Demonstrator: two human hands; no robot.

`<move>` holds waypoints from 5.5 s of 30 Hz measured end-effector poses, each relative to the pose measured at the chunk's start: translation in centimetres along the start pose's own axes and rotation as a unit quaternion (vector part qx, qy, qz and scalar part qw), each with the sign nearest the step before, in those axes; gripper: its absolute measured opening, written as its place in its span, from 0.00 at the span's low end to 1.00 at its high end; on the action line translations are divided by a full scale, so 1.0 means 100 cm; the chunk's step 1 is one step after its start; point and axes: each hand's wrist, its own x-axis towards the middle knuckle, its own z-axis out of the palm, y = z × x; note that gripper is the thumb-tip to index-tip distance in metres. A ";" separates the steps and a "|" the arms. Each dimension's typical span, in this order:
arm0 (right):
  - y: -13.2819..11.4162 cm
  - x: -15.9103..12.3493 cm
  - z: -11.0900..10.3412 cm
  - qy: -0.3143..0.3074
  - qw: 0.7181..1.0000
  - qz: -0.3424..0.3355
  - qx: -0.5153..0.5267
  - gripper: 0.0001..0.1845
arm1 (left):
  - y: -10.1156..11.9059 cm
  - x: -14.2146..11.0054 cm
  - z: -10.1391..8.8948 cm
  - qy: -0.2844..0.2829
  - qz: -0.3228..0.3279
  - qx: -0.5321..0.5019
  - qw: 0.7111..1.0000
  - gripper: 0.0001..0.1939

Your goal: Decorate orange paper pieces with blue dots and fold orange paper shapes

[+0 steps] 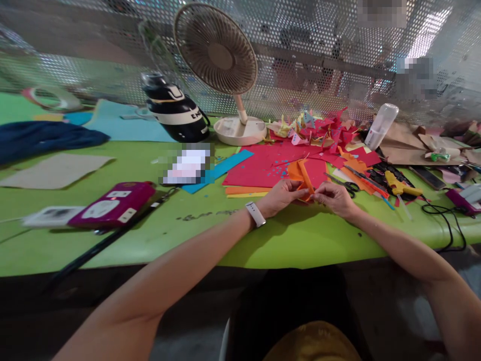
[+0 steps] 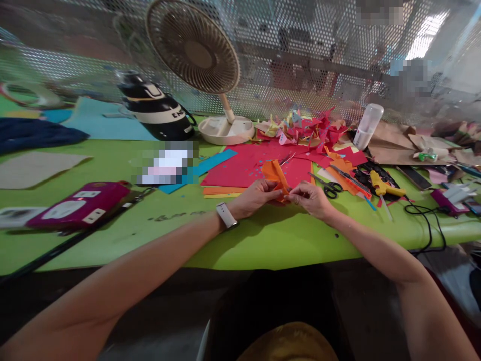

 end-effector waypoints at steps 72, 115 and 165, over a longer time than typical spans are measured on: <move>-0.009 0.003 0.002 0.046 0.975 0.187 0.110 0.26 | -0.005 0.001 0.003 0.016 0.077 0.038 0.996 0.16; -0.014 0.003 0.001 0.047 0.980 0.158 0.109 0.26 | 0.005 -0.006 0.010 0.141 0.087 0.048 0.985 0.17; 0.004 0.022 -0.079 0.056 0.895 0.096 -0.433 0.09 | 0.021 -0.001 -0.016 0.160 0.072 -0.111 0.978 0.09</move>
